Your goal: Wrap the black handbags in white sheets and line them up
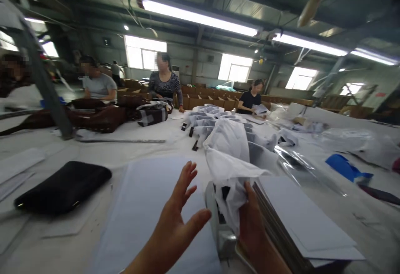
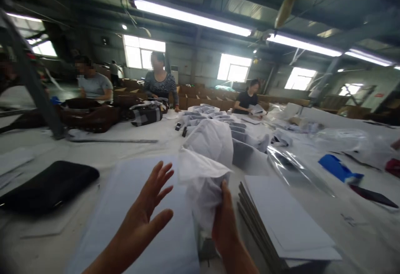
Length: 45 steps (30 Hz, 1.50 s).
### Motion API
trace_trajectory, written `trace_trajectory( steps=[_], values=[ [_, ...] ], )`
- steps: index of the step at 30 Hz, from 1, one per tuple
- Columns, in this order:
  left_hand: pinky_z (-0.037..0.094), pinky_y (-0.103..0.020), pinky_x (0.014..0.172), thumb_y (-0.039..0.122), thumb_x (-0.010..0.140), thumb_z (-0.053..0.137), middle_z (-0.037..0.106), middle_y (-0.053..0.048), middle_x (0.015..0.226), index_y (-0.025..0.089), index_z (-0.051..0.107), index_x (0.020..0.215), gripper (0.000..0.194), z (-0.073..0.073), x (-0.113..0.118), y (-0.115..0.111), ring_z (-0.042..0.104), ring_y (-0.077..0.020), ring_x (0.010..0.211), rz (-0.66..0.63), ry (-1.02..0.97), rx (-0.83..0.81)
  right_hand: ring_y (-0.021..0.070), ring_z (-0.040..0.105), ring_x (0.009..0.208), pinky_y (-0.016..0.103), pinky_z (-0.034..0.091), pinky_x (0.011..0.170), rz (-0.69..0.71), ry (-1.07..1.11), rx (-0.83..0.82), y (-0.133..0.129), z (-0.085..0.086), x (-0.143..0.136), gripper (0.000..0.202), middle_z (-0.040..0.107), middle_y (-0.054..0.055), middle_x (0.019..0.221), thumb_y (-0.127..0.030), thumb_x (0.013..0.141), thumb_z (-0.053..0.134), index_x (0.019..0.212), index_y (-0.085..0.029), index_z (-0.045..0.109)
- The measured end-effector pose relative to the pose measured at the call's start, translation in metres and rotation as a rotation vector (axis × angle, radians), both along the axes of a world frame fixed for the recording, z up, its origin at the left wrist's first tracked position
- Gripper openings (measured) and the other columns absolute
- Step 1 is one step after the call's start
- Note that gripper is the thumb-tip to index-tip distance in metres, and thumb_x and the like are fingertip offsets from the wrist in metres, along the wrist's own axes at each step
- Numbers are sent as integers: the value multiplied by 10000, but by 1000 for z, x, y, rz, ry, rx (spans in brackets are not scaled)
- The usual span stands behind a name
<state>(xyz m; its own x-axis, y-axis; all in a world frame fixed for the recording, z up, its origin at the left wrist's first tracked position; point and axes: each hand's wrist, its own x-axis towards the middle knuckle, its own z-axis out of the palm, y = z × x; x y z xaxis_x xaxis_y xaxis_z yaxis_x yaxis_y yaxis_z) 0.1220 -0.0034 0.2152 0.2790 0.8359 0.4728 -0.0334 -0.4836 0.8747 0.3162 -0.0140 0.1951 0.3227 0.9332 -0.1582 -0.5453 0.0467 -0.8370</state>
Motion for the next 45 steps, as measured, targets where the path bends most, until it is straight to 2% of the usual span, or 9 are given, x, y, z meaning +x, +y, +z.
trace_trajectory(
  steps=[8,13,18,22,25,28,32,37,45],
  values=[
    [383,-459,1120,340,902,604,257,-64,1592,316,209,1518,732,-26,-84,-49,239,-293,1452,371,136,-30,244,637,1116,386,489,1000,188,272,-114,-42,-90,-136,536,728,-1,1121,-634,835,556,1211,-269,669],
    [396,-448,1119,150,891,513,419,-39,1503,321,446,1397,538,-58,-121,-61,372,-244,1398,441,171,-7,258,609,1159,404,487,1003,248,256,-184,-67,-129,-169,593,726,9,1125,-707,790,548,1152,-263,700],
    [377,-441,1134,-25,741,433,532,-34,1389,277,566,1282,634,-84,-140,-66,464,-213,1318,480,228,5,276,628,1117,418,514,950,364,192,-239,-83,-145,-170,554,735,34,1091,-698,752,602,1088,-273,720],
    [440,-390,1085,-23,772,461,586,-33,1314,266,607,1220,553,-91,-148,-68,529,-199,1246,482,268,15,304,661,1034,453,537,885,465,-33,-391,-88,-147,-142,530,733,70,1064,-614,685,735,1054,-234,711],
    [468,-345,1057,-2,829,488,631,-27,1263,269,592,1242,505,-89,-153,-67,572,-180,1196,445,326,69,335,627,1100,517,497,946,332,-451,-376,-98,-139,-115,710,675,110,1184,-604,693,737,1281,-236,584],
    [493,-319,1026,46,877,520,661,-32,1222,255,589,1242,425,-83,-155,-65,605,-172,1153,441,372,130,355,510,1253,593,385,1053,164,-996,-47,-110,-117,-106,739,489,108,1430,-523,789,679,1437,-300,404],
    [513,-325,1005,78,885,553,677,-42,1199,241,588,1238,390,-77,-153,-64,629,-181,1121,403,444,189,390,326,1387,625,364,1068,246,-1418,532,-106,-85,-135,905,302,135,1550,-440,777,726,1517,-277,233],
    [508,-335,1023,81,909,506,663,-59,1228,229,561,1277,400,-76,-149,-66,614,-181,1152,367,502,225,339,356,1377,573,401,1075,163,-1608,779,-76,-81,-172,792,378,132,1495,-193,832,643,1515,-275,252],
    [487,-373,1049,78,913,499,649,-78,1252,217,545,1309,422,-69,-150,-59,593,-194,1186,352,496,225,242,559,1202,453,488,1013,116,-1553,827,-54,-68,-160,611,613,84,1274,-58,859,501,1425,-278,431]
  ],
)
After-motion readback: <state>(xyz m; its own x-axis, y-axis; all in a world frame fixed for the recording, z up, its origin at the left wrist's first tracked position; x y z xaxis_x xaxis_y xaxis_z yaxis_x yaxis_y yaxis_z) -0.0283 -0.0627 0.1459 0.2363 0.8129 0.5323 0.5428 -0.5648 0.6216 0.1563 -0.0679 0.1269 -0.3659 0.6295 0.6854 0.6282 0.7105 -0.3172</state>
